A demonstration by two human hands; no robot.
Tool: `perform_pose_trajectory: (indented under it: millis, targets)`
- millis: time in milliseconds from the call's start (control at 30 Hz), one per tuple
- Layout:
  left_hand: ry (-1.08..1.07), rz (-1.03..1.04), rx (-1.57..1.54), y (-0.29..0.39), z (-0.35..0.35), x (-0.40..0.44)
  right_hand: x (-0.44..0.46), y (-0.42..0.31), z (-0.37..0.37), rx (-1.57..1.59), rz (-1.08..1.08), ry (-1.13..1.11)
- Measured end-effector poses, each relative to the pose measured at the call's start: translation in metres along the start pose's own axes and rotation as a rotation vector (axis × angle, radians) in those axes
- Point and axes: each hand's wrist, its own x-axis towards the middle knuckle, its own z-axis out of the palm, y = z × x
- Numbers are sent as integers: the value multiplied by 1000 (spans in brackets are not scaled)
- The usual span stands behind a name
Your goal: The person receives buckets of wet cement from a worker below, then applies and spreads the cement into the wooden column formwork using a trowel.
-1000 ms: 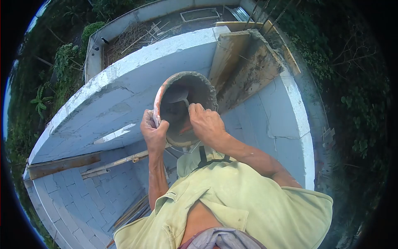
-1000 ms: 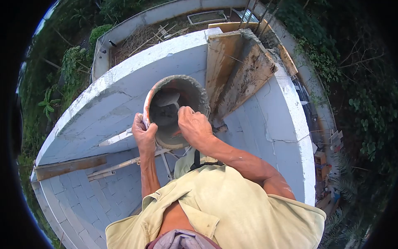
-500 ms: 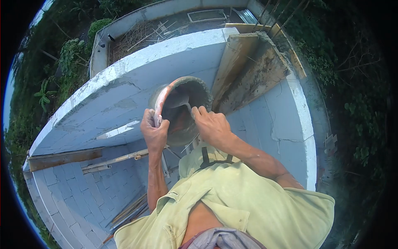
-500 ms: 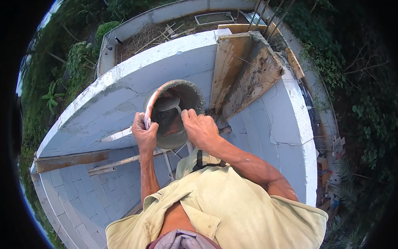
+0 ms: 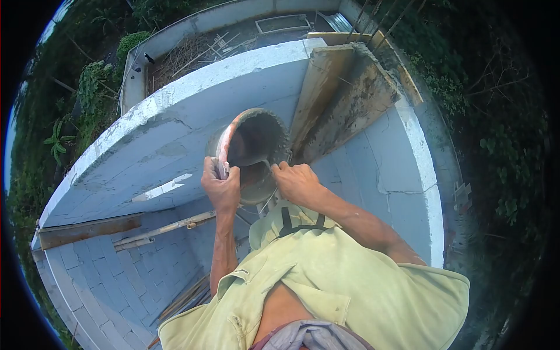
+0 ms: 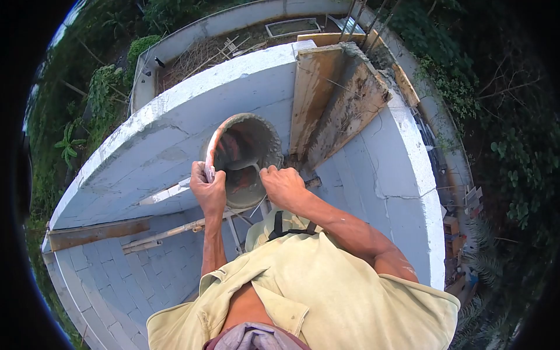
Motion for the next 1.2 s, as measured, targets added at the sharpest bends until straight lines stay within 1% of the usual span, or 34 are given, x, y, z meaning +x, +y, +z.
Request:
perform_pose_trajectory:
  millis: [67, 100, 167, 200, 267, 300, 333, 367, 400, 433, 500, 533, 567, 633, 667, 700, 767, 800, 867, 900, 933, 967, 1000, 1067, 1100, 1133, 1167, 1200]
  targets:
    - [-13, 9, 54, -3, -2, 5, -11, 5, -15, -49, -43, -145]
    - [-19, 5, 112, -4, -4, 2, -15, 3, -33, -47, -42, -158]
    - [-22, 5, 171, -3, -6, 2, -10, 3, -75, -67, 121, -118]
    - [-50, 32, 202, 1, -8, 3, -8, 10, -82, -66, 122, -123]
    - [-80, 53, 232, 8, -9, 3, -7, 21, -89, -20, 237, -346]
    - [-56, 45, 201, 11, -7, 2, -11, 27, -79, -23, 235, -350]
    - [-29, 35, 172, 13, -5, 0, -16, 36, -60, 97, 224, -407]
    - [-22, 30, 171, 12, -3, -3, -14, 32, -60, 218, 212, -465]
    - [-3, 21, 134, 10, -1, -6, -12, 31, -69, 445, 333, -590]
    - [15, 12, 98, 9, 1, -9, -8, 27, -70, 442, 328, -595]
    - [50, 9, 52, 9, 6, -14, -4, 16, -65, 832, 421, -798]
    - [85, 14, -4, 9, 8, -14, -2, 11, -63, 816, 357, -803]
    - [84, 17, -3, 7, 8, -13, 0, 6, -65, 817, 357, -800]
    - [90, 53, -30, 5, 8, -13, 5, -4, -71, 401, 148, -424]
    - [88, 54, -28, 10, 8, -14, 10, -2, -67, 333, 158, -255]
    - [50, 25, -61, 17, 8, -17, 16, 0, -64, 191, 112, -81]
    - [6, 7, -95, 23, 8, -14, 26, 9, -49, -14, 168, 9]
    - [18, 29, -103, 23, 7, -11, 24, 10, -40, -15, 168, 14]
    - [34, 50, -112, 25, 7, -10, 16, 6, -26, -134, 114, -80]
    - [46, 67, -57, 28, 4, -11, 12, 7, -26, -132, 114, -79]
    - [56, 85, 0, 29, 2, -11, 7, 9, -29, -87, 52, -92]
    - [59, 87, 2, 30, 2, -8, 5, 10, -34, -47, -13, -103]
    - [57, 86, 5, 30, 0, -7, 8, 6, -43, -45, -20, -109]
    - [59, 84, 11, 35, -1, -9, 17, -4, -61, 45, 198, 7]
    - [22, 194, 51, 43, 5, -11, 18, -4, -57, 45, 196, 10]
    - [-21, 305, 93, 48, 7, -12, 16, -3, -48, 73, 193, -67]
    - [-23, 308, 93, 49, 7, -11, 16, -1, -40, 99, 191, -145]
    - [-29, 278, 60, 51, 7, -9, 16, 7, -34, 98, 193, -141]
